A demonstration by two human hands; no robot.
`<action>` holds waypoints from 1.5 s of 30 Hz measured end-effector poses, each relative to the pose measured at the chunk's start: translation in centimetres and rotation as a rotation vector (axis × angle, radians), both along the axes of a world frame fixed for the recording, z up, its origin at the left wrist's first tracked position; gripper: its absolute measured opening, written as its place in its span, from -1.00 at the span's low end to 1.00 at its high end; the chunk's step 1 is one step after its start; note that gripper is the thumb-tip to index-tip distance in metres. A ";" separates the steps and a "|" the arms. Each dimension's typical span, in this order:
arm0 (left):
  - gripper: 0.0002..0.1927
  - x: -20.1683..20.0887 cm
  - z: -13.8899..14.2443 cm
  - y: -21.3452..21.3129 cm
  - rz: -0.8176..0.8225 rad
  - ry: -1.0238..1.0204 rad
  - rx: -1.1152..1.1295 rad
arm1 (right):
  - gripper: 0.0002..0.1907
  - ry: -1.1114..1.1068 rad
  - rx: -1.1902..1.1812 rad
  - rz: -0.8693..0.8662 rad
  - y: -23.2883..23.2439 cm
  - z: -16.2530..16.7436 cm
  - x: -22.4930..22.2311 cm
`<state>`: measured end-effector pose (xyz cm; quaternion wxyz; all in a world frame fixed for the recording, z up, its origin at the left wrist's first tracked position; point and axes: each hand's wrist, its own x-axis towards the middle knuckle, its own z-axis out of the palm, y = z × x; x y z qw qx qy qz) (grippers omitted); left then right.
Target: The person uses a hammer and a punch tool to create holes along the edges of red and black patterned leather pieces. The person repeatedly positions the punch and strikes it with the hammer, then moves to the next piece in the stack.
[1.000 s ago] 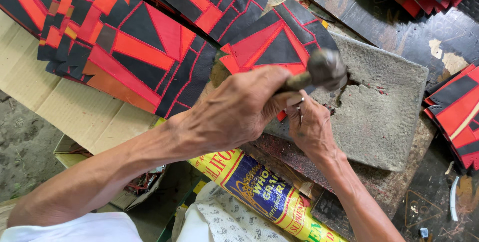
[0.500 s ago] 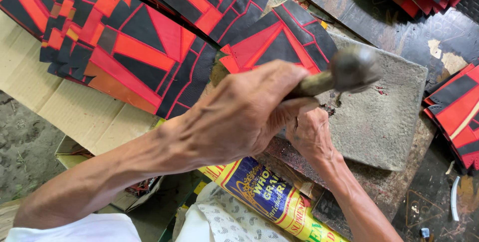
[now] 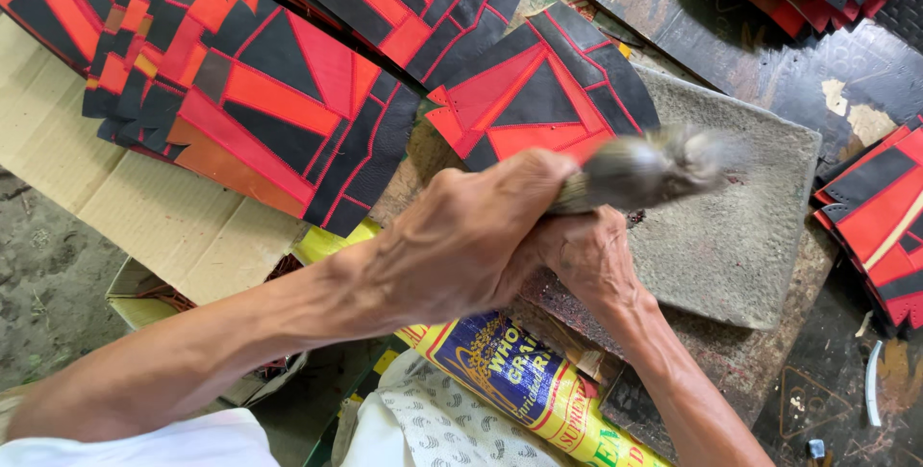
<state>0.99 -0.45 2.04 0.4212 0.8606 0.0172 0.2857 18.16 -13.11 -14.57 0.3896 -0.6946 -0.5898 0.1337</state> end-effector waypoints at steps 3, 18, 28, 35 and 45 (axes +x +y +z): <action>-0.77 -0.6 -2.1 0.8 0.045 0.600 0.022 | -0.77 -0.182 -0.034 -0.034 -0.3 -0.1 -0.2; -0.74 -3.8 -9.7 1.7 0.182 0.533 -0.033 | -0.89 0.745 0.022 -0.068 -2.2 -1.0 1.1; -0.73 -3.6 -9.1 1.8 0.201 0.594 -0.073 | -0.91 0.573 -0.141 -0.049 -1.2 0.9 1.9; -0.72 -3.7 -9.2 1.9 0.204 0.613 -0.076 | -0.93 0.544 -0.147 -0.040 -1.2 1.4 1.8; -0.73 -3.6 -9.0 1.9 0.204 0.596 -0.059 | -0.94 0.349 -0.162 -0.033 -1.2 1.8 1.5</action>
